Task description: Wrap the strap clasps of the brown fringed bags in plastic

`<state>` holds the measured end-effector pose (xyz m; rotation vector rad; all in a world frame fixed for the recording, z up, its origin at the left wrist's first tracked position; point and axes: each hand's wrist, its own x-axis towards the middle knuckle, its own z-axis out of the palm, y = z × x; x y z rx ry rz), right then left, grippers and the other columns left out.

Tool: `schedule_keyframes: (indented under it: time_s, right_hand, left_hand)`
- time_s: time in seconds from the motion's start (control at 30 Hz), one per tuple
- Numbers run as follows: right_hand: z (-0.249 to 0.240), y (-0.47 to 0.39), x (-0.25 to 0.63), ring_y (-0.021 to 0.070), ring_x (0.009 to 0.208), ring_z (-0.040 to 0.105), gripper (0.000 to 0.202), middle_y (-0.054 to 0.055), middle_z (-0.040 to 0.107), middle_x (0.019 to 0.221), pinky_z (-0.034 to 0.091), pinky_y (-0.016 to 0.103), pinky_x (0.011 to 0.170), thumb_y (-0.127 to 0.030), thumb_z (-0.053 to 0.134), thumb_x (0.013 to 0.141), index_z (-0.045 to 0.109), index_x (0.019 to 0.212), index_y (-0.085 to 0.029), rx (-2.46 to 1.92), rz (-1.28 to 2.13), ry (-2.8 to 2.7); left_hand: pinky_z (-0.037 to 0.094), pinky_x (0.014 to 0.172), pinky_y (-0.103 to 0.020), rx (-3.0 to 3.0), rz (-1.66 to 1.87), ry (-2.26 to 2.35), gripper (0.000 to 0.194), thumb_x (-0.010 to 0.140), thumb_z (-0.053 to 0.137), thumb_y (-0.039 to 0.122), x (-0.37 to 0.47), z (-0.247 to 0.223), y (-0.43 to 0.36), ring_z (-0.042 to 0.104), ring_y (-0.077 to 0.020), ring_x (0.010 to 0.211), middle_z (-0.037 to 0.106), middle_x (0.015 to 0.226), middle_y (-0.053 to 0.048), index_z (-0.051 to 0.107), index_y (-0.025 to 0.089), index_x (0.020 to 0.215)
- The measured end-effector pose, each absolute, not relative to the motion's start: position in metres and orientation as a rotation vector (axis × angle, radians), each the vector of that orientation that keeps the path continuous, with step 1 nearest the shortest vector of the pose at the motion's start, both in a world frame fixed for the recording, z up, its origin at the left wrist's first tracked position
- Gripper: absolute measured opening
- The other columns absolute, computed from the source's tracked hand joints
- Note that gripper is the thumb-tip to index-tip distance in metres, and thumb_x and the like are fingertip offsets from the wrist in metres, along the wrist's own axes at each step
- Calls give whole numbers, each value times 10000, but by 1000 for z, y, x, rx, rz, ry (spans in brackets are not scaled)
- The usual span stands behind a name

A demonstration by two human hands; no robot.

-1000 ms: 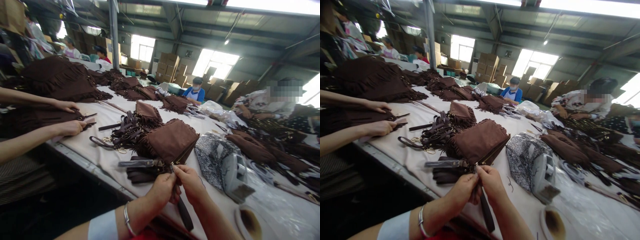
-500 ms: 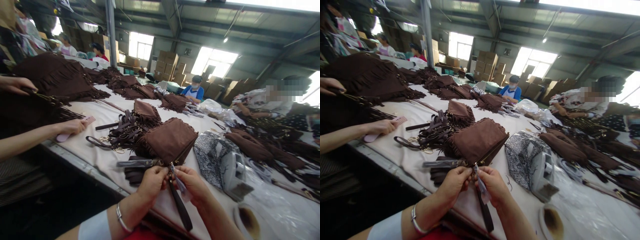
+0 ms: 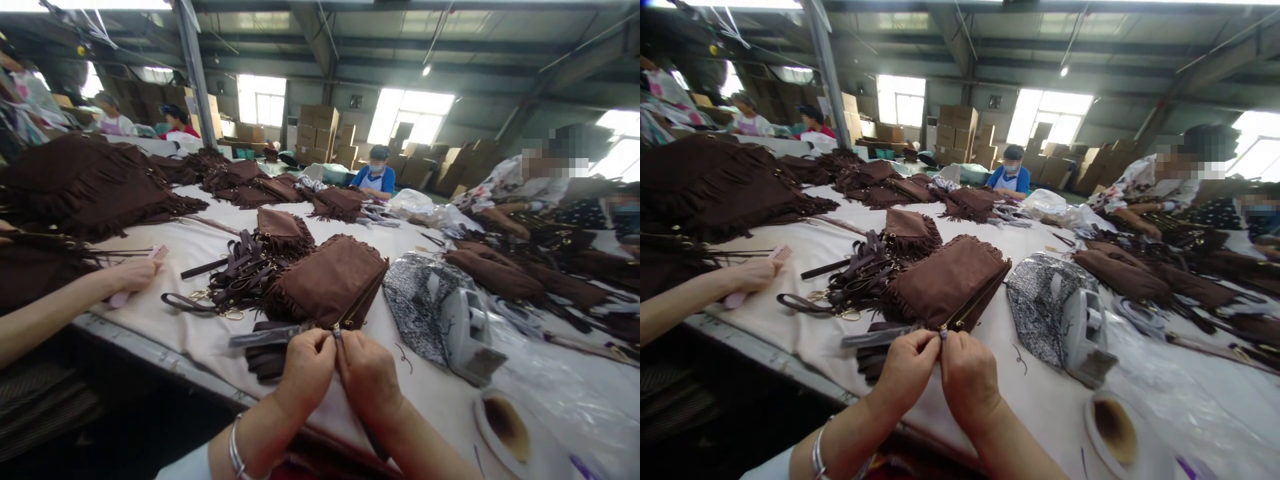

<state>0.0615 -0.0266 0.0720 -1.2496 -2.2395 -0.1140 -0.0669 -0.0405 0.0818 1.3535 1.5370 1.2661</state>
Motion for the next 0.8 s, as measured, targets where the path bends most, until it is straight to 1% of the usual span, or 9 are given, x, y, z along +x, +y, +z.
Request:
schedule_keyframes:
  time_s: [0.1, 0.17, 0.23, 0.33, 0.43, 0.53, 0.67, 0.73, 0.8]
  right_hand:
    - [67, -26, 62, 181, 618, 533, 229, 50, 592, 662, 342, 288, 596, -132, 451, 926, 586, 747, -179, -1192, -296, -2260]
    - [66, -25, 64, 183, 627, 536, 193, 54, 601, 667, 351, 290, 603, -118, 469, 913, 605, 784, -166, -1164, -344, -2253]
    - [65, -23, 66, 184, 643, 553, 162, 62, 622, 682, 376, 288, 621, -134, 481, 908, 636, 863, -142, -1136, -319, -2231]
    - [63, -20, 70, 182, 687, 600, 182, 65, 666, 731, 434, 277, 667, -173, 484, 915, 663, 905, -144, -1153, -15, -2094]
    - [60, -17, 72, 164, 724, 652, 164, 43, 717, 813, 490, 245, 682, -218, 524, 907, 684, 915, -181, -1204, 528, -1837]
    - [57, -19, 71, 164, 726, 678, 178, 32, 736, 829, 525, 238, 672, -264, 542, 899, 697, 959, -198, -1184, 833, -1713]
    - [51, -27, 75, 222, 879, 683, 289, 99, 728, 974, 541, 320, 800, -230, 503, 897, 652, 1137, -171, -1098, 669, -1846]
    - [45, -32, 81, 254, 955, 669, 405, 138, 706, 1060, 537, 367, 852, -213, 496, 887, 569, 1279, -147, -1020, 569, -1949]
    - [37, -36, 91, 258, 999, 662, 508, 149, 685, 1132, 539, 372, 871, -220, 506, 880, 471, 1381, -145, -950, 591, -1967]
  left_hand:
    - [471, 773, -311, 1409, 1221, 1428, 202, 793, 527, 216, -64, 94, -46, 615, -203, 778, 694, 766, -52, 722, 171, 775]
    - [473, 666, -279, 1314, 1128, 1329, 163, 774, 544, 212, -62, 106, -52, 564, -163, 658, 611, 655, -17, 698, 166, 797]
    - [412, 500, -232, 1121, 997, 1164, 150, 744, 582, 216, -63, 116, -58, 430, -103, 494, 479, 571, 41, 661, 166, 862]
    - [295, 404, -186, 835, 891, 908, 290, 717, 647, 244, -68, 120, -63, 236, -46, 422, 346, 561, 96, 606, 171, 995]
    - [218, 403, -159, 664, 1016, 996, 353, 720, 694, 306, -71, 105, -61, 164, -30, 436, 279, 548, 118, 593, 151, 1021]
    - [196, 412, -154, 604, 1100, 1140, 377, 709, 736, 396, -67, 84, -55, 173, -25, 450, 270, 550, 119, 600, 132, 941]
    - [206, 411, -161, 652, 1163, 1141, 423, 669, 770, 487, -54, 74, -46, 225, -24, 443, 304, 529, 110, 585, 130, 802]
    - [210, 406, -164, 667, 1194, 1179, 429, 658, 775, 500, -47, 74, -42, 254, -25, 427, 325, 503, 106, 559, 140, 742]
    - [222, 403, -164, 672, 1208, 1240, 428, 652, 773, 501, -40, 74, -37, 282, -28, 417, 364, 499, 96, 545, 147, 726]
